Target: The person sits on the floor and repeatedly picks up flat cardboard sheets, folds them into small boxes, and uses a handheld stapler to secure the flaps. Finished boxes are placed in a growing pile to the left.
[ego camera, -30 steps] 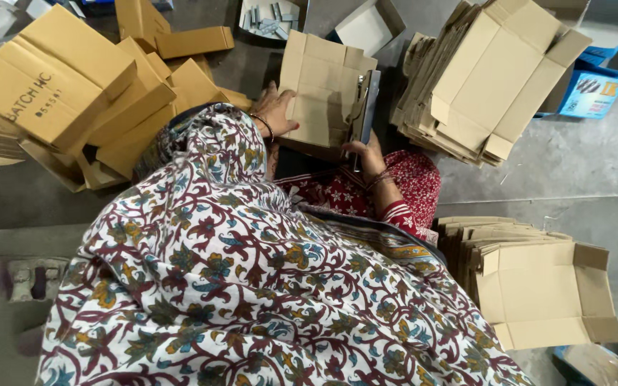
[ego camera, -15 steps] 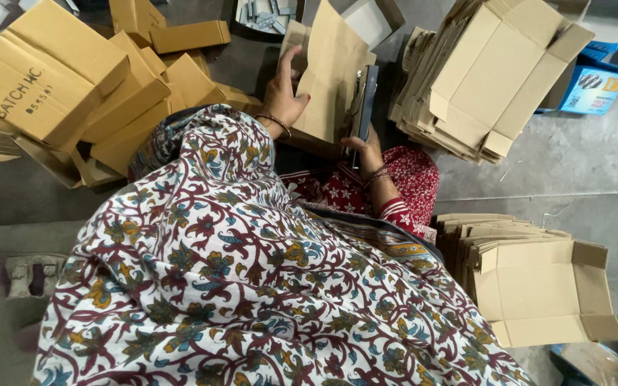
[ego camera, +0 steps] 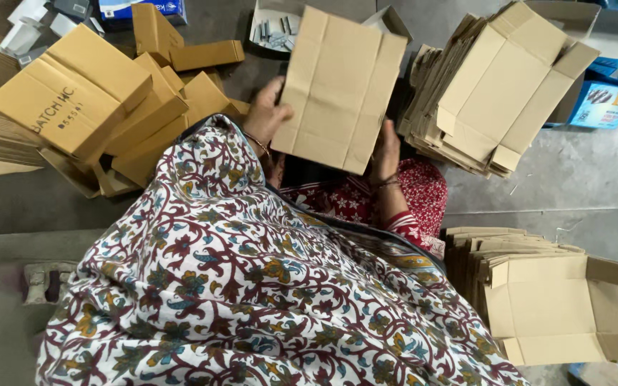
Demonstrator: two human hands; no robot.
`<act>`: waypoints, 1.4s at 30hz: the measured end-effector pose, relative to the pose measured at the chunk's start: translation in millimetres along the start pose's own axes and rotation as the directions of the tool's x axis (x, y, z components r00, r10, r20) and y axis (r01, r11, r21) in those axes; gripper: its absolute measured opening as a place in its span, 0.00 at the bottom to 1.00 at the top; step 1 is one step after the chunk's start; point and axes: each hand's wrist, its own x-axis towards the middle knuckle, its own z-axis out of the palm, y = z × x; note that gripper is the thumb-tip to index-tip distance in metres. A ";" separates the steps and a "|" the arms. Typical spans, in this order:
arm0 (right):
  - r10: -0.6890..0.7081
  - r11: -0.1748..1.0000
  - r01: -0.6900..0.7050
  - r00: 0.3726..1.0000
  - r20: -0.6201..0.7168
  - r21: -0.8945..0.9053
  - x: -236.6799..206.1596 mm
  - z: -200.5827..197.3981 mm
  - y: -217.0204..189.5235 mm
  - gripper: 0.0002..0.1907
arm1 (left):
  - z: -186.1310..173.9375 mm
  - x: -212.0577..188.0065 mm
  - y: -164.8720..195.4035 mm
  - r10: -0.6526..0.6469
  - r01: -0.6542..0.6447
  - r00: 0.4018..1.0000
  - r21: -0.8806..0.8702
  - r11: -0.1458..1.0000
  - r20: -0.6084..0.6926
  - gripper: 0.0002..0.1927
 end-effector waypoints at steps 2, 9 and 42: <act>0.134 0.887 -0.102 0.990 -0.040 0.451 0.6 -7.1 -4.8 0.33 | 4.7 -3.5 -6.3 -0.121 0.117 0.977 0.035 0.993 0.177 0.28; -0.195 0.857 0.079 0.964 0.178 0.510 -8.1 -9.1 -19.9 0.28 | 16.3 1.5 -9.6 0.029 -0.002 0.993 -0.219 0.976 0.118 0.14; -0.257 0.934 0.209 0.956 0.140 0.289 -2.3 24.2 -23.6 0.17 | 38.8 -13.2 15.1 -0.020 0.202 0.951 -0.569 0.797 0.309 0.25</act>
